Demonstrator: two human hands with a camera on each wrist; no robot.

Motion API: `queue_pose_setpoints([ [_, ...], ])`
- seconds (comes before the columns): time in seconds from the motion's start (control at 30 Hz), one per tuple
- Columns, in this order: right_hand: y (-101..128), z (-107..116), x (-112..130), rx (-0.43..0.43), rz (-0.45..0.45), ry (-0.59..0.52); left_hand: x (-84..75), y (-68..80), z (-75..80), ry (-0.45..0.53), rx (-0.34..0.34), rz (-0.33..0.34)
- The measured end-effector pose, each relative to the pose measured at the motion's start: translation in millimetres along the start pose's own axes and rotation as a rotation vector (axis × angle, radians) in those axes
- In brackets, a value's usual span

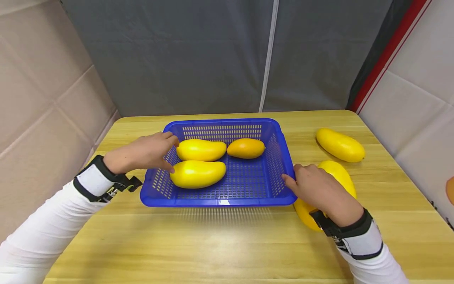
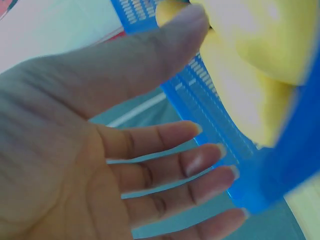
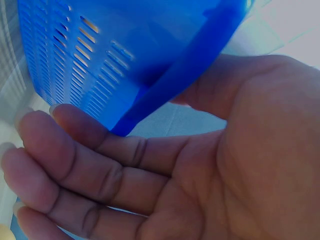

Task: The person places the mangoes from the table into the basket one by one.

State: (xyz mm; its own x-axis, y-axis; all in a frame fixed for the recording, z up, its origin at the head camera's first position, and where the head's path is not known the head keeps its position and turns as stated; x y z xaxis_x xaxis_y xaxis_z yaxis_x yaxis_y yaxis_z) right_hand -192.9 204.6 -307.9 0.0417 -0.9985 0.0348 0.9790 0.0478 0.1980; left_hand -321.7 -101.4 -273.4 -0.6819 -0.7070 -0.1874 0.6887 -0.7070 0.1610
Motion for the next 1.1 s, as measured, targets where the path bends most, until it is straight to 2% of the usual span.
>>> queue_pose_setpoints([
  [0.3,1.8,1.1,-0.7,-0.024,0.01,0.006,38.4,23.2,9.5,0.264,-0.199,-0.003],
  [0.43,2.1,1.7,-0.1,-0.026,0.014,0.008,54.6,29.5,0.8,0.343,-0.286,0.048],
  [0.6,2.7,2.4,0.7,-0.018,0.011,0.007,71.9,30.4,-20.1,0.424,-0.367,0.091],
  [0.77,5.1,2.8,0.9,-0.023,0.011,0.0,78.9,24.9,-37.0,0.513,-0.416,0.116],
  [0.97,6.5,4.7,1.5,-0.042,0.028,0.005,83.3,25.4,-44.9,0.58,-0.49,0.177],
  [1.1,7.3,6.6,0.5,-0.06,0.04,0.01,86.3,23.9,-47.6,0.594,-0.497,0.219],
])
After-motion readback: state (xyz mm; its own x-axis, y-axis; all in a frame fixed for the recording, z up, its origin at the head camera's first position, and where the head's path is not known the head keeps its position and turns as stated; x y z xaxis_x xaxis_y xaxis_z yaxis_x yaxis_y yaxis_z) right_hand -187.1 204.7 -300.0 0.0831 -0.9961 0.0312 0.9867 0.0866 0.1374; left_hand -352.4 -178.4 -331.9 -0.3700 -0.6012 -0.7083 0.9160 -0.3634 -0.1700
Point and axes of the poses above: each hand's wrist, its own y-axis away from the middle knuckle, its own z-axis out of the back of the hand, x = y × z, the point moved 7 cm from there along -y, towards the middle knuckle, and after that the axes turned 10 degrees about y, right-handed, at the moved point
